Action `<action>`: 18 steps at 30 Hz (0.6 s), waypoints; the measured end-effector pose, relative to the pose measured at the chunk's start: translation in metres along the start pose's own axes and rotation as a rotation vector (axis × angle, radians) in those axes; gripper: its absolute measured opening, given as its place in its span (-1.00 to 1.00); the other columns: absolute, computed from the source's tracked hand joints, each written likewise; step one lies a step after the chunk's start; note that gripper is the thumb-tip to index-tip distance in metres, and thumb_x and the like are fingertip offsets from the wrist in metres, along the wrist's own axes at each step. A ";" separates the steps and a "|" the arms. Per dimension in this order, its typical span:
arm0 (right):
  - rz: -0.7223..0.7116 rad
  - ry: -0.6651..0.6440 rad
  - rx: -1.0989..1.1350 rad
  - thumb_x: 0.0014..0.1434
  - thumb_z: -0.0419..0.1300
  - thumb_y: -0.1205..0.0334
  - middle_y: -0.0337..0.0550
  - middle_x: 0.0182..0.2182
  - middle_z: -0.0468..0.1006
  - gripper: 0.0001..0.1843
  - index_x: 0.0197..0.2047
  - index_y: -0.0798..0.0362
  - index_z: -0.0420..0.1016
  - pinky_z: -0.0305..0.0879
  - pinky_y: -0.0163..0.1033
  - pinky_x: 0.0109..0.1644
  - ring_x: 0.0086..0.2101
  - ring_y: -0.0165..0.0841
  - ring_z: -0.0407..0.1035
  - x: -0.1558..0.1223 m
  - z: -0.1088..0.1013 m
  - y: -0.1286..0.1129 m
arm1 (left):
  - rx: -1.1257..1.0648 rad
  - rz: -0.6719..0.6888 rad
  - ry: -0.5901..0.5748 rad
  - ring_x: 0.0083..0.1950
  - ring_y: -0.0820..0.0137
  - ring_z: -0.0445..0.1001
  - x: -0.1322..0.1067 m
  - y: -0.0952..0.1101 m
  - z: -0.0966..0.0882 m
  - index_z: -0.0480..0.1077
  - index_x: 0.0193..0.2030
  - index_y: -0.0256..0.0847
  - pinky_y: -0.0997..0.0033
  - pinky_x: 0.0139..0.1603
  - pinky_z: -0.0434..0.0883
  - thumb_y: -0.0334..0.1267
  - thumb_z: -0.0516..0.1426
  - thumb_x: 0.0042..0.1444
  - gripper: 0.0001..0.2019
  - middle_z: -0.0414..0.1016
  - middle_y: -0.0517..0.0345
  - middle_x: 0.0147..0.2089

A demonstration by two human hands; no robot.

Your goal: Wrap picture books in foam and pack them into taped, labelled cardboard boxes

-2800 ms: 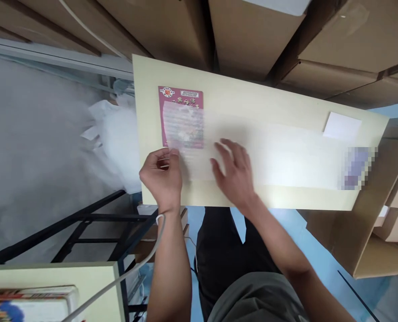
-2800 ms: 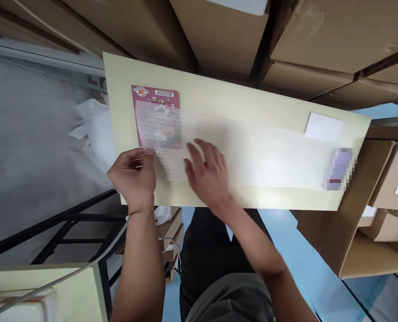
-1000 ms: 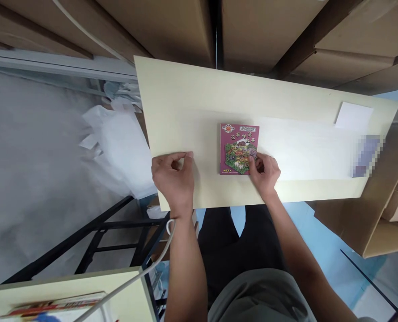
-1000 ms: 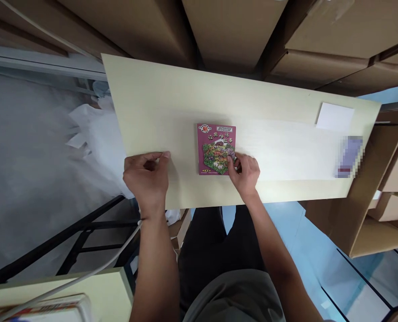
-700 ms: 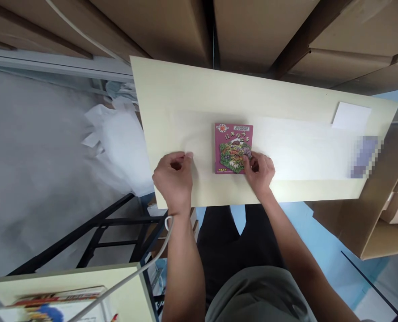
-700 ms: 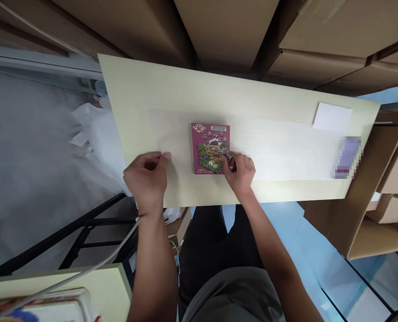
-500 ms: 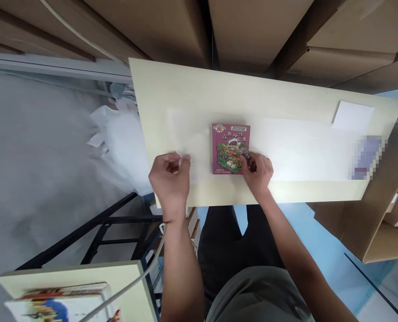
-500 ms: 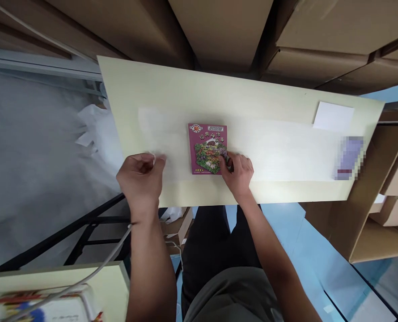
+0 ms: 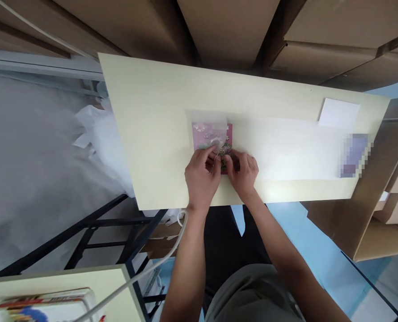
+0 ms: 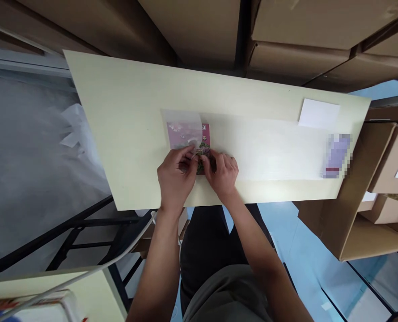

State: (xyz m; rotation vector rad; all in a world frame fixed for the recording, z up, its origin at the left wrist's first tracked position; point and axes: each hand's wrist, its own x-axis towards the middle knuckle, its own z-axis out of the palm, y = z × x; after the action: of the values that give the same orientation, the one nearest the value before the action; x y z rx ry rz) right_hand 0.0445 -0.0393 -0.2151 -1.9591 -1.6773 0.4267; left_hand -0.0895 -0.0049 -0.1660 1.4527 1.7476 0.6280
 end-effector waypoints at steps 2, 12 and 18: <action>0.021 -0.038 0.004 0.65 0.18 -0.20 -0.14 -0.38 0.63 -0.56 0.09 -0.01 0.65 0.41 -0.12 -0.05 -0.27 -0.22 0.59 -0.001 0.001 0.000 | -0.030 0.006 -0.032 -0.01 0.28 0.70 0.000 0.000 -0.005 0.63 0.25 -0.12 0.28 0.04 0.64 -0.18 0.15 0.54 -0.70 0.70 0.01 0.05; -0.016 -0.064 -0.048 0.66 0.17 -0.18 -0.19 -0.41 0.56 -0.58 0.09 0.00 0.61 0.35 -0.14 -0.04 -0.29 -0.23 0.55 0.000 0.007 0.000 | 0.092 -0.173 0.268 0.20 0.07 0.58 0.001 -0.007 0.004 0.56 0.34 -0.12 -0.03 0.33 0.61 -0.15 0.46 0.23 -0.45 0.48 -0.10 0.19; -0.022 -0.133 -0.076 0.69 0.12 -0.14 -0.15 -0.37 0.60 -0.59 0.11 0.02 0.59 0.30 -0.13 -0.03 -0.24 -0.21 0.56 0.000 0.008 -0.001 | -0.152 -0.338 0.267 0.06 0.24 0.64 0.007 -0.025 -0.004 0.60 0.19 -0.15 0.13 0.21 0.66 -0.19 0.41 0.19 -0.57 0.60 -0.02 0.12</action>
State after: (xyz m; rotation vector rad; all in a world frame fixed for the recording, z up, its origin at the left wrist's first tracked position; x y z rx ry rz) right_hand 0.0394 -0.0378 -0.2216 -2.0030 -1.8203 0.5019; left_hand -0.1083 -0.0036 -0.1848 0.9730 2.0429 0.7787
